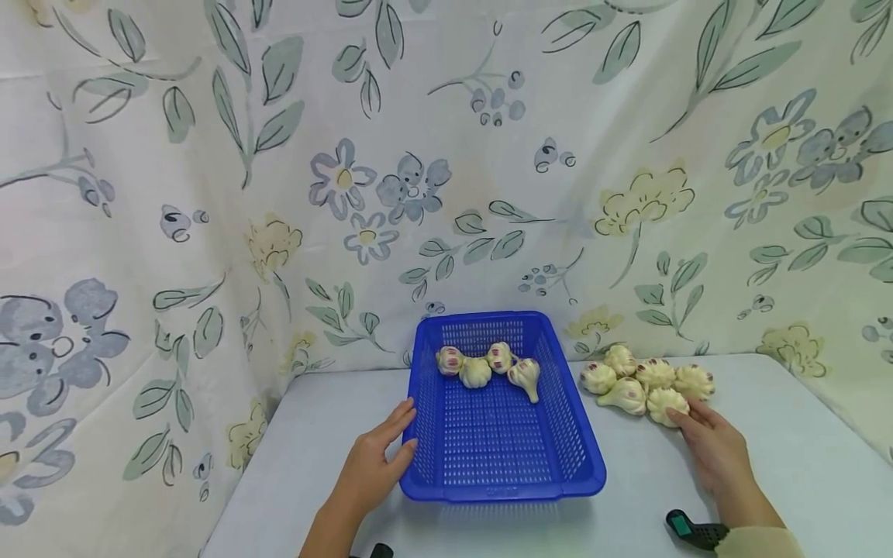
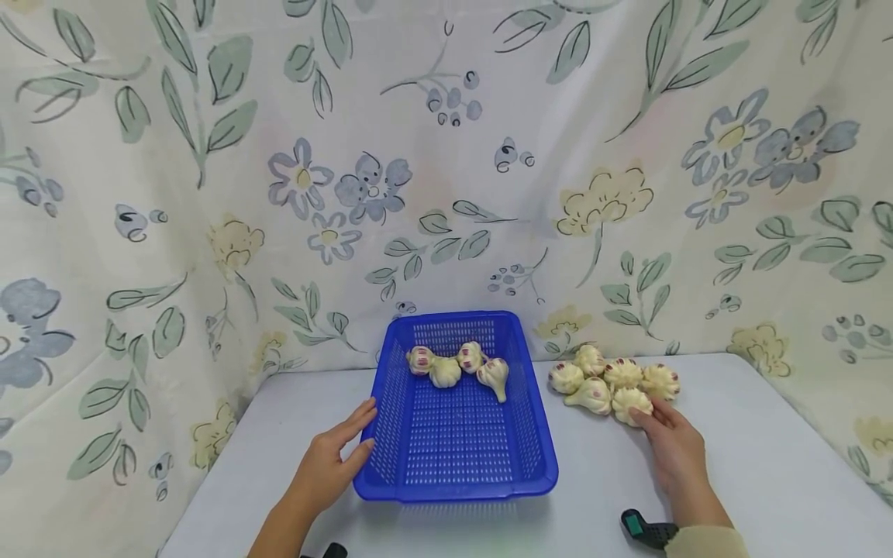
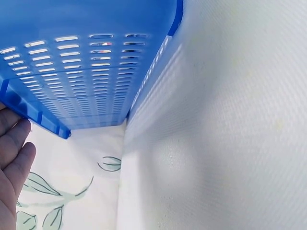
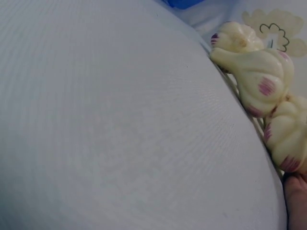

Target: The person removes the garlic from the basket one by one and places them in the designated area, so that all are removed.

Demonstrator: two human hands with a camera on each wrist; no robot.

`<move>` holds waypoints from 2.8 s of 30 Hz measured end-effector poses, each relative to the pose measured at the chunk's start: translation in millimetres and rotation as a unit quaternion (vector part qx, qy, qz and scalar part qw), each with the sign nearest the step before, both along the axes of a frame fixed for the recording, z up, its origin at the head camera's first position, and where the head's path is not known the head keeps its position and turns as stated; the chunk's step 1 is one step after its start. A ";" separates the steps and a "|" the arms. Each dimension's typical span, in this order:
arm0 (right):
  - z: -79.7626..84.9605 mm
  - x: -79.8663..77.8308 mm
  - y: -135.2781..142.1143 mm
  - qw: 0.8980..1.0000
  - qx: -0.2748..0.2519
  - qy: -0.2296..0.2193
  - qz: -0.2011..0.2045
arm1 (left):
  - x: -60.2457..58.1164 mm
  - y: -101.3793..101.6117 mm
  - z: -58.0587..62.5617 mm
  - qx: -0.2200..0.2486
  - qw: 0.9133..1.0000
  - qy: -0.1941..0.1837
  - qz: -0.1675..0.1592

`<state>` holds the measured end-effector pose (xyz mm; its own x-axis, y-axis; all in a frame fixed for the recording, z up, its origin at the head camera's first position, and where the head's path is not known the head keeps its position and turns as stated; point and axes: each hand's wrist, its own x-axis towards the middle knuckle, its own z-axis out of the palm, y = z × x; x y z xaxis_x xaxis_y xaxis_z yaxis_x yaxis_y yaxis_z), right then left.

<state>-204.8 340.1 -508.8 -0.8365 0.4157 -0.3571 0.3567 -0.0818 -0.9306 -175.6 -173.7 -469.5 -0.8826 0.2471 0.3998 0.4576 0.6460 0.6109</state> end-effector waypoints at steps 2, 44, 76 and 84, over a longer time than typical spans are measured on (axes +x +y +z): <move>-1.1 0.6 -0.1 1.000 -0.008 0.001 -0.003 | 1.0 -0.2 0.2 0.000 1.000 0.000 0.000; 165.6 -39.3 -148.1 0.907 -0.193 0.349 0.138 | 0.8 -0.6 -2.3 0.018 1.000 0.000 -0.008; 85.5 -91.8 -231.4 0.979 0.054 0.062 0.187 | 1.2 -2.1 -4.2 0.019 1.000 0.008 -0.010; 79.6 -91.0 -234.7 0.972 0.117 0.061 0.196 | 1.2 -0.3 -2.4 0.024 1.000 0.002 -0.015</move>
